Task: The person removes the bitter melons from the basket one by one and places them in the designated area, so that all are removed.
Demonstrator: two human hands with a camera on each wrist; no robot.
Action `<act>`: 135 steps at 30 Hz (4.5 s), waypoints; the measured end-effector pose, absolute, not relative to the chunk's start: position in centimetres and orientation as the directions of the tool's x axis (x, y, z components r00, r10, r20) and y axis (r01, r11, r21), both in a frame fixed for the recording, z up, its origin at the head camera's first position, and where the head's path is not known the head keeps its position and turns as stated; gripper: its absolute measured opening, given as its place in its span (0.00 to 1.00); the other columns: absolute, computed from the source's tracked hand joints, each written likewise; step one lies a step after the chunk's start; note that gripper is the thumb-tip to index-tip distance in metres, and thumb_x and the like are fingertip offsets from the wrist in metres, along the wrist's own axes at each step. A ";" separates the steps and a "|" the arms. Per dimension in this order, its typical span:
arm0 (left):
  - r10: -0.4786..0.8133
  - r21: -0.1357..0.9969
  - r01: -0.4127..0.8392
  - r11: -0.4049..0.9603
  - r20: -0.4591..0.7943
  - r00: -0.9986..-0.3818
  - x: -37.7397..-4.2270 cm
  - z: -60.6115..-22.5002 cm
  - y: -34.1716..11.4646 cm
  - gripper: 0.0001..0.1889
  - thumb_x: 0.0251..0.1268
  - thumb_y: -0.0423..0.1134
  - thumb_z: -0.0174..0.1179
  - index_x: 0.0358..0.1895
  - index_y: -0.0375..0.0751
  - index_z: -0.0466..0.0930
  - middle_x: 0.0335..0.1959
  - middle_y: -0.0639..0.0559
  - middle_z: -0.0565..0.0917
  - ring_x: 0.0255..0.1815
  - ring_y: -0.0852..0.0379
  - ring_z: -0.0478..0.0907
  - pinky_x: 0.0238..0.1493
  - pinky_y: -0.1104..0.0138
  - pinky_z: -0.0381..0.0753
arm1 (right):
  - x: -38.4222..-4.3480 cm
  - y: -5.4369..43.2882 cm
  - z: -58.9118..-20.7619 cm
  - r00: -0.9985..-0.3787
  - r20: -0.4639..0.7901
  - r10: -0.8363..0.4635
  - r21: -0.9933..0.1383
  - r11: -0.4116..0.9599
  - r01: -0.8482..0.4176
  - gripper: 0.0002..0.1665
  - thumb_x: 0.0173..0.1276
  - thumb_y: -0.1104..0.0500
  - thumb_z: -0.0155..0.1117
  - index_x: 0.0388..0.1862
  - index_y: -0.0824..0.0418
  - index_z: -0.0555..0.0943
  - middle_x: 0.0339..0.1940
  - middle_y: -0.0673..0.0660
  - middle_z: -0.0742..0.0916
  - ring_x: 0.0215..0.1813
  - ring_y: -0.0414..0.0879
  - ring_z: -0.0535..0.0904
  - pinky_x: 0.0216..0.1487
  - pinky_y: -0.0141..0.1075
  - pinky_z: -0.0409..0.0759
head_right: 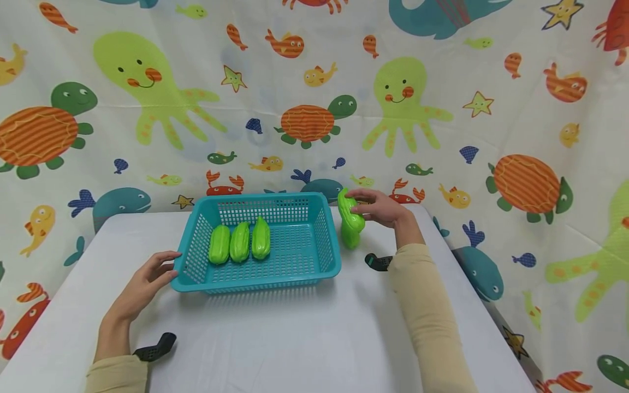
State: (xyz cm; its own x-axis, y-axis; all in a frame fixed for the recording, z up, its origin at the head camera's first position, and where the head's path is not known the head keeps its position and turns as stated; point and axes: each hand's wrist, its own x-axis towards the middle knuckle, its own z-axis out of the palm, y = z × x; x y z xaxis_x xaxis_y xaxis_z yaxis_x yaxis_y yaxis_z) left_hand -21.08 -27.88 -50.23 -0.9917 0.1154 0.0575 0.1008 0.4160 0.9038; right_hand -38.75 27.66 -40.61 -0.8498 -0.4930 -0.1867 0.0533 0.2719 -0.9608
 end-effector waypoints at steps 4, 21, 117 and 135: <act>0.117 0.903 0.103 0.417 0.059 -0.991 -21.1 -50.3 -27.9 0.28 0.73 0.47 0.55 0.71 0.43 0.61 0.72 0.37 0.62 0.68 0.31 0.63 0.59 0.35 0.68 | -38.5 29.1 -41.5 -0.865 -0.183 -0.468 -0.959 0.279 0.051 0.28 0.70 0.62 0.62 0.68 0.61 0.69 0.70 0.60 0.66 0.61 0.53 0.72 0.55 0.42 0.81; 0.112 0.903 0.102 0.416 0.060 -0.992 -21.0 -50.3 -27.7 0.28 0.74 0.47 0.54 0.71 0.43 0.61 0.72 0.38 0.61 0.68 0.31 0.62 0.59 0.34 0.67 | -38.3 32.5 -46.7 -0.907 -0.277 -0.318 -0.929 0.329 0.169 0.35 0.71 0.56 0.62 0.73 0.60 0.63 0.75 0.62 0.62 0.70 0.57 0.61 0.69 0.54 0.67; 0.108 0.909 0.089 0.407 0.048 -0.993 -21.0 -50.4 -27.6 0.28 0.74 0.47 0.54 0.71 0.42 0.60 0.72 0.38 0.61 0.69 0.31 0.61 0.61 0.33 0.65 | -37.9 18.9 -37.7 -0.979 0.007 -0.202 -0.892 0.442 -0.098 0.37 0.69 0.42 0.62 0.74 0.47 0.65 0.74 0.55 0.69 0.74 0.54 0.63 0.70 0.53 0.66; 0.111 0.899 0.122 0.420 0.083 -0.990 -20.9 -50.7 -27.4 0.27 0.74 0.46 0.55 0.70 0.41 0.61 0.70 0.39 0.64 0.67 0.34 0.63 0.61 0.36 0.67 | -37.1 13.6 -36.5 -0.944 -0.018 -0.329 -0.916 0.385 -0.117 0.34 0.70 0.46 0.63 0.73 0.47 0.67 0.73 0.56 0.70 0.74 0.51 0.63 0.71 0.51 0.64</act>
State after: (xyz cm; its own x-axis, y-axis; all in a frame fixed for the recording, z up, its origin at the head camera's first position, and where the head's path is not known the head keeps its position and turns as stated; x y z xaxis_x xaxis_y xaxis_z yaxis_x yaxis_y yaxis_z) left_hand -20.87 -27.39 -50.67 -0.9904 0.1108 0.0829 0.1222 0.4196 0.8995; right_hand -37.13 13.55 -36.54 -0.9443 -0.3287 -0.0175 -0.1168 0.3845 -0.9157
